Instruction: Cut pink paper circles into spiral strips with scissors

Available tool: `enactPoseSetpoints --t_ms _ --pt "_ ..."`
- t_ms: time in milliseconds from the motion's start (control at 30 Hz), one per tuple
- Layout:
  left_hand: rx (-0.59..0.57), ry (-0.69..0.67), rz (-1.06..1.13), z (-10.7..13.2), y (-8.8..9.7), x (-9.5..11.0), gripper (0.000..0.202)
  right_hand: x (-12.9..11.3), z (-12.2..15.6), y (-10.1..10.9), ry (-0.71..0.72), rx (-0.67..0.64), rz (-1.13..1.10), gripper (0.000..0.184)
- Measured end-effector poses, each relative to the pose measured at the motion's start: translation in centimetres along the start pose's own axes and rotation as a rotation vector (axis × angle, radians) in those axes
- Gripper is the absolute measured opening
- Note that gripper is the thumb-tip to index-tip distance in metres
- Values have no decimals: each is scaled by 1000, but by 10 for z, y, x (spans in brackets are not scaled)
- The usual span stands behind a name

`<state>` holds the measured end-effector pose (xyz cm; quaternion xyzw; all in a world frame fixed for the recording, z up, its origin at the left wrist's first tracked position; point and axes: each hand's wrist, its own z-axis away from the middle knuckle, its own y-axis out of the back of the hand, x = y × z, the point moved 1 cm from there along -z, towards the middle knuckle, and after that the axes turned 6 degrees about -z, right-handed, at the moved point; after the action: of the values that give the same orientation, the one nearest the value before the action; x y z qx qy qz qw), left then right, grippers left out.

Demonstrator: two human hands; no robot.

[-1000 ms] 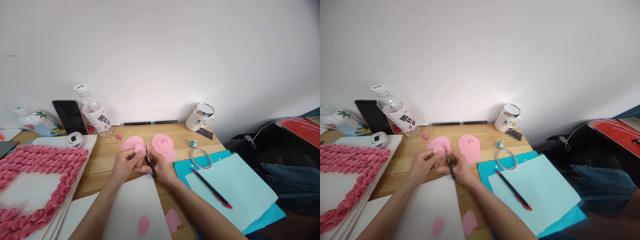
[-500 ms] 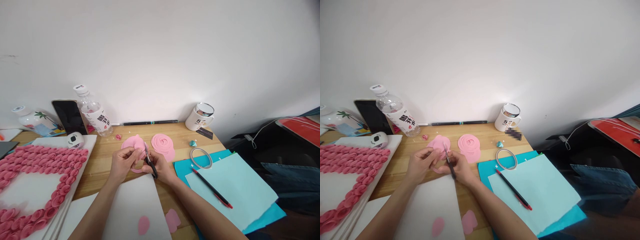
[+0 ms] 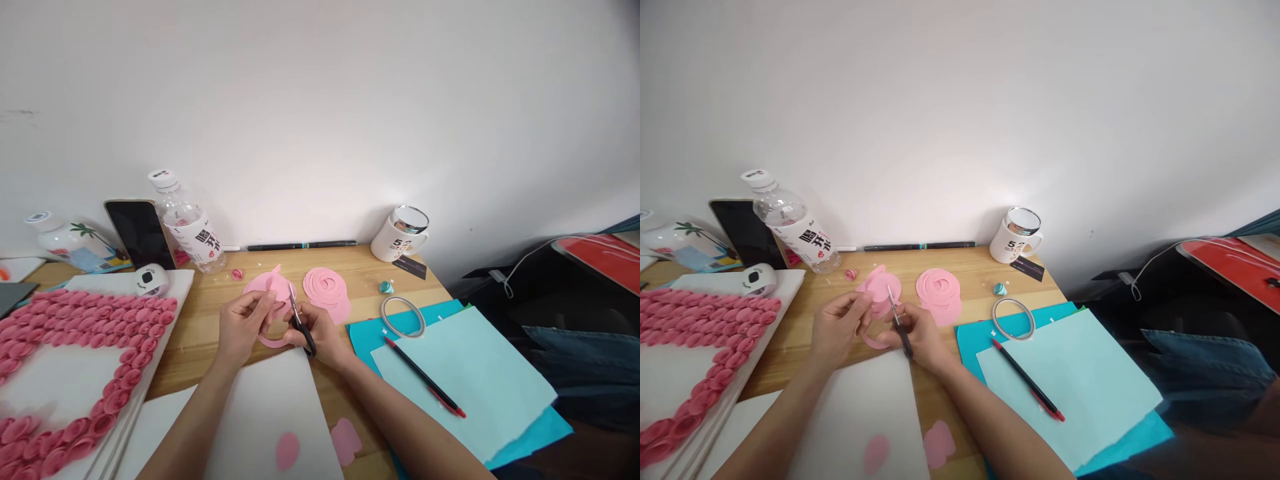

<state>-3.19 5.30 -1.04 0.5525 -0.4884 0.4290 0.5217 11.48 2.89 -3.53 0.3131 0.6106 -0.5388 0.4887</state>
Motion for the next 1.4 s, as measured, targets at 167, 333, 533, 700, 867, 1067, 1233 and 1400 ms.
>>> enactPoseSetpoints --t_ms 167,333,533,700,867,1067,1233,1400 --pt "-22 -24 -94 3 -3 9 21 0 0 0 -3 9 -7 44" --pt "-16 -24 -135 2 -2 8 32 4 0 0 -30 -28 -20 46" --pt "-43 2 -145 2 -2 10 30 4 -1 1 -27 -53 -12 48" --pt "-65 -7 -172 3 -3 16 32 1 -1 1 28 -78 1 48" --pt "-73 15 -159 3 -2 13 31 0 -1 0 34 -80 -15 48" --pt "-54 17 -112 2 -1 10 26 0 0 0 14 -66 -45 48" --pt "-42 -8 -97 1 0 9 25 0 1 0 -14 -35 -25 49" --pt "26 -1 -83 2 -1 11 22 2 1 1 -44 -24 -10 48"
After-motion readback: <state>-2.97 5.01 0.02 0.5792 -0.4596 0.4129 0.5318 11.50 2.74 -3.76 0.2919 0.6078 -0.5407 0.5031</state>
